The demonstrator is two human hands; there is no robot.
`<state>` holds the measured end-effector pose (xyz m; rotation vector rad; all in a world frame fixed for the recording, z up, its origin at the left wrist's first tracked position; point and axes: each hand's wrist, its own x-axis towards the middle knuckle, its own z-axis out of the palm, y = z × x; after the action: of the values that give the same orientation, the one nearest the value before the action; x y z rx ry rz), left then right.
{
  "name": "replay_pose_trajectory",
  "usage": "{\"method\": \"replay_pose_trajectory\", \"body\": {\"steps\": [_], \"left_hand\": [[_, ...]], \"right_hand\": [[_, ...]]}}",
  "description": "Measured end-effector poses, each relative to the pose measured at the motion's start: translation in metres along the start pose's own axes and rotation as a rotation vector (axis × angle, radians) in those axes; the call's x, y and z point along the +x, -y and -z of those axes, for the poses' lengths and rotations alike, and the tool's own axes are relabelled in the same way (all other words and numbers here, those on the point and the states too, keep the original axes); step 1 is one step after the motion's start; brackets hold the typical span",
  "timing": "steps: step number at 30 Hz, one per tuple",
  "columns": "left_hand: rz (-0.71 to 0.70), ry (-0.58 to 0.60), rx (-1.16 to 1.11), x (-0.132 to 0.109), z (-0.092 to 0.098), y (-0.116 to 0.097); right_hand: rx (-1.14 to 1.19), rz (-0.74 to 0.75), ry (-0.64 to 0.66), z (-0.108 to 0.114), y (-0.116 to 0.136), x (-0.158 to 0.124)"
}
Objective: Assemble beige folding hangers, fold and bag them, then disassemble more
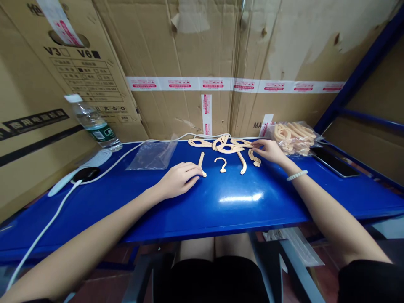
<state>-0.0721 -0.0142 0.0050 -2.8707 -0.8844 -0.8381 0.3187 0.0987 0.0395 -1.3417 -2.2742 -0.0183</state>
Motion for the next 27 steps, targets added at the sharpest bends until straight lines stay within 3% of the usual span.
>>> {"method": "replay_pose_trajectory", "body": {"steps": [8,15,18,22,27], "left_hand": [[-0.114,-0.146,0.061,-0.005,-0.012,-0.004],[-0.220,-0.041,0.152,-0.004,-0.012,-0.017],[-0.237,-0.007,0.169,-0.003,-0.011,-0.021],[-0.268,-0.006,0.212,-0.002,-0.011,-0.023],[-0.246,-0.112,0.148,-0.005,-0.012,-0.025]], "right_hand": [[-0.078,0.104,0.261,-0.030,0.030,0.065],[-0.117,0.123,0.368,-0.043,0.036,0.097],[-0.108,0.155,0.334,-0.040,0.038,0.099],[-0.077,0.210,0.193,-0.031,0.047,0.097],[0.035,0.319,0.023,-0.004,0.064,0.071]]}}
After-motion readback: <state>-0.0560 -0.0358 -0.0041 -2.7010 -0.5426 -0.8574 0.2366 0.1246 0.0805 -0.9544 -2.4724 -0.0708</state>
